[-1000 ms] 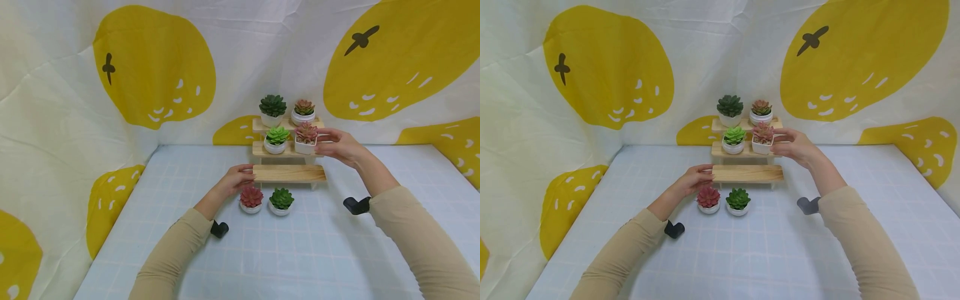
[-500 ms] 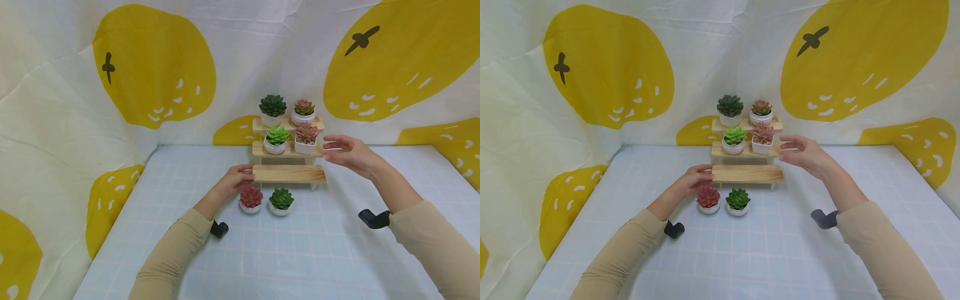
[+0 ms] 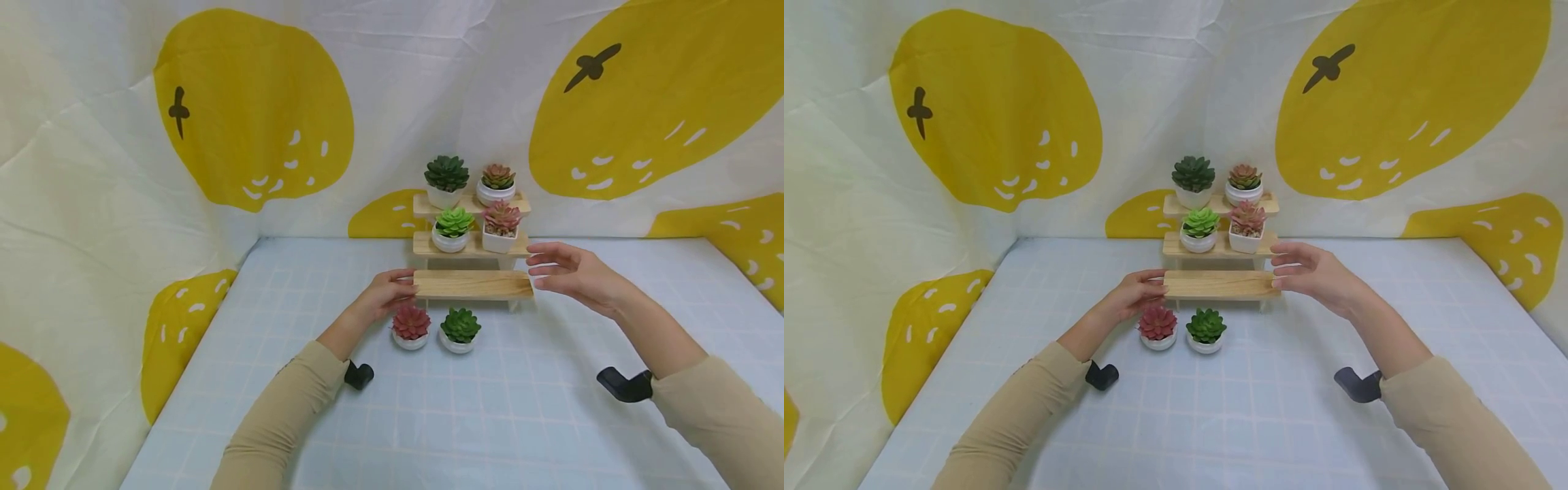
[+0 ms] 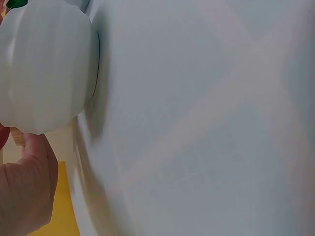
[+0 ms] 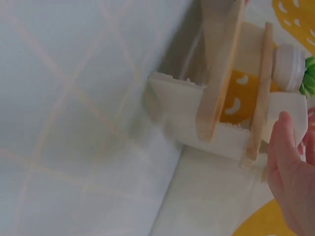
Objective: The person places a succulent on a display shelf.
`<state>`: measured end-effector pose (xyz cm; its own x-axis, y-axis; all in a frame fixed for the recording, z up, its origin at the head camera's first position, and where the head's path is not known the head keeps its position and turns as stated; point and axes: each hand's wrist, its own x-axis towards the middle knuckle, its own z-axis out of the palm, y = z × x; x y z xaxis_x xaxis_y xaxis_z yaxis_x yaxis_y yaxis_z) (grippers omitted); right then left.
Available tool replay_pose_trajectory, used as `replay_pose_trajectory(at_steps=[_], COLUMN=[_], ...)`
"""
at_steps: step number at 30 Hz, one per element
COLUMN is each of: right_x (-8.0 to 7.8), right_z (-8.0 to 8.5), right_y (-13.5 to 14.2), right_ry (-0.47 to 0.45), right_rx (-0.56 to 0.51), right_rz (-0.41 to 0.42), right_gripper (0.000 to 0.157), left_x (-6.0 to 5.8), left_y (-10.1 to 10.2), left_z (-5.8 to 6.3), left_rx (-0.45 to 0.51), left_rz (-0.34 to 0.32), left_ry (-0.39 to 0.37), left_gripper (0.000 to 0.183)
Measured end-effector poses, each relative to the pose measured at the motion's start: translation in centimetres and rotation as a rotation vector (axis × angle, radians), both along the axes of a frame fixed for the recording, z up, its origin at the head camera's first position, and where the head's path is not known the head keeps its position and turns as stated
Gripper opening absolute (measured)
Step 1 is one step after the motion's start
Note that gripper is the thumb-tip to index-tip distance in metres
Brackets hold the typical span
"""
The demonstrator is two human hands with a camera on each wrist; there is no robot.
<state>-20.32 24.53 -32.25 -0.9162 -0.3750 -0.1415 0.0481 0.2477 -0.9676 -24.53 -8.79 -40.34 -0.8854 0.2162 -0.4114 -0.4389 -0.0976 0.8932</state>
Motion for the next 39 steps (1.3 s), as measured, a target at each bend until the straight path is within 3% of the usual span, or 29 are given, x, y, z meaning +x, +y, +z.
replay_pose_trajectory(at_steps=[11, 30, 39], right_x=[1.9, 2.2, 2.4], right_z=[-3.0, -7.0, -8.2], right_y=[-2.2, -5.2, -6.8], right_ry=[-0.015, -0.033, -0.071], right_rx=[-0.033, -0.029, 0.053], right_rz=[0.055, 0.210, 0.183], right_gripper=[0.060, 0.070, 0.076], left_x=[0.1, 0.0, 0.1], left_y=[0.0, 0.1, 0.1], left_z=[0.1, 0.1, 0.1], left_rx=[0.000, -0.001, -0.001], left_rz=[-0.010, 0.013, 0.016], left_ry=[0.000, -0.001, 0.003], left_gripper=[0.050, 0.049, 0.049])
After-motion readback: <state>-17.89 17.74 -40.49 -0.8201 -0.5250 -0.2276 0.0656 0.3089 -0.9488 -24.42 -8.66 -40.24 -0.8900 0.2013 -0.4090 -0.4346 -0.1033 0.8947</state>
